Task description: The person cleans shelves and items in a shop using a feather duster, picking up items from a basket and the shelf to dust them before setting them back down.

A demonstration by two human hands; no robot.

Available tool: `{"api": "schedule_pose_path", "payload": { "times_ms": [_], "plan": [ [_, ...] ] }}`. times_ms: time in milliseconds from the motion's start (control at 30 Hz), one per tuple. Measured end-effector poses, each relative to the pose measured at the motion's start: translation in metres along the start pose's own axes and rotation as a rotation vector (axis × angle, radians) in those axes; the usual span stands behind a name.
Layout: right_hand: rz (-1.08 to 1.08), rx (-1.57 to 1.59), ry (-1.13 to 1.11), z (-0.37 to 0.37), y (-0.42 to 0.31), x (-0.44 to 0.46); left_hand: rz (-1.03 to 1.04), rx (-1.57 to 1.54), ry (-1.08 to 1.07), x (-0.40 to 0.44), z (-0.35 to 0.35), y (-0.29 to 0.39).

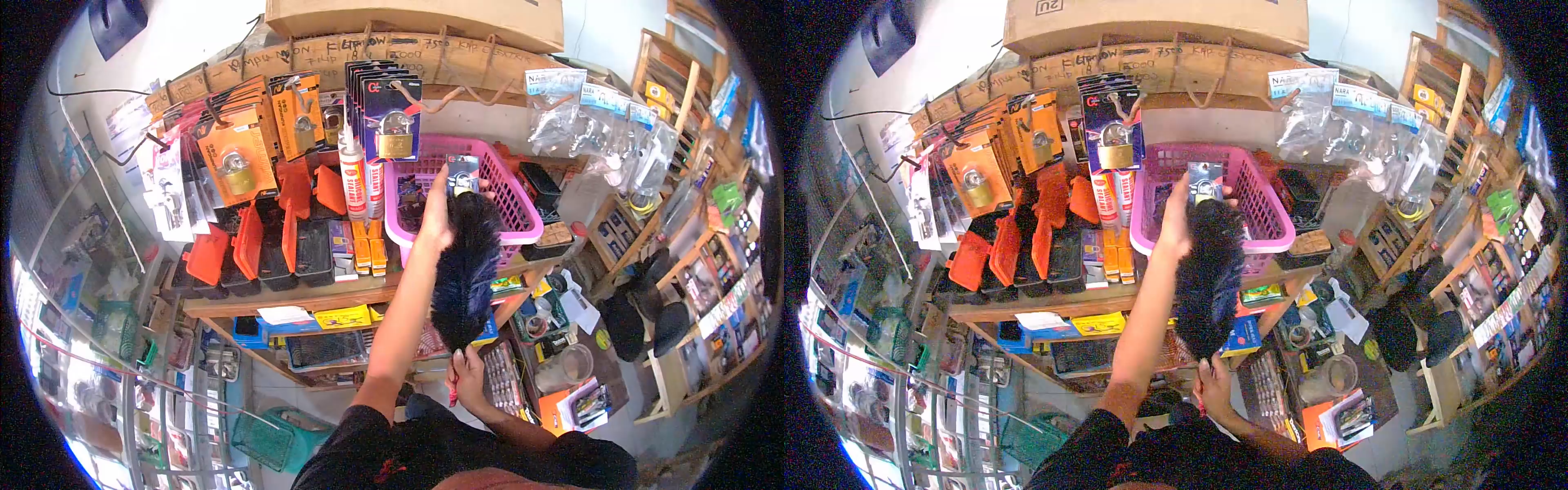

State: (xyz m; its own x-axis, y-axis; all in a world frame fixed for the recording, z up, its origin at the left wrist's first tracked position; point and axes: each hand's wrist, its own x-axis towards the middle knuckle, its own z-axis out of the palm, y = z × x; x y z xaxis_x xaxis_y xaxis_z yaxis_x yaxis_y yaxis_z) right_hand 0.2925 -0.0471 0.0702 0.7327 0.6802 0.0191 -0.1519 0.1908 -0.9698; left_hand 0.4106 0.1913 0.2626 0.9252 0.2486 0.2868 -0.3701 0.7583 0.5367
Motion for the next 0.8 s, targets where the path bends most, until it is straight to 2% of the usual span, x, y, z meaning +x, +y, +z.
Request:
{"api": "schedule_pose_path", "payload": {
  "times_ms": [167, 300, 533, 633, 667, 767, 800],
  "plan": [
    [-0.04, -0.031, 0.07, -0.02, 0.016, -0.004, 0.039, -0.02, 0.052, -0.001, 0.003, 0.0],
    [-0.157, -0.088, 0.129, -0.034, 0.018, -0.006, -0.006, -0.01, -0.034, -0.006, 0.014, 0.002],
    [-0.276, -0.068, 0.194, -0.044, -0.038, 0.022, -0.116, 0.023, -0.085, -0.011, 0.019, 0.004],
    [-0.256, -0.248, 0.177, -0.051, -0.052, 0.045, 0.016, 0.138, 0.004, -0.008, 0.019, -0.003],
    [-0.21, -0.265, 0.154, -0.048, -0.054, 0.048, -0.09, 0.045, -0.003, -0.013, 0.021, -0.001],
    [-0.205, -0.28, 0.132, -0.04, -0.049, 0.044, -0.185, 0.031, -0.033, -0.011, 0.013, 0.0],
    [-0.184, -0.23, 0.113, -0.038, -0.043, 0.04, -0.206, 0.031, 0.014, -0.02, 0.029, 0.005]
  ]
}}
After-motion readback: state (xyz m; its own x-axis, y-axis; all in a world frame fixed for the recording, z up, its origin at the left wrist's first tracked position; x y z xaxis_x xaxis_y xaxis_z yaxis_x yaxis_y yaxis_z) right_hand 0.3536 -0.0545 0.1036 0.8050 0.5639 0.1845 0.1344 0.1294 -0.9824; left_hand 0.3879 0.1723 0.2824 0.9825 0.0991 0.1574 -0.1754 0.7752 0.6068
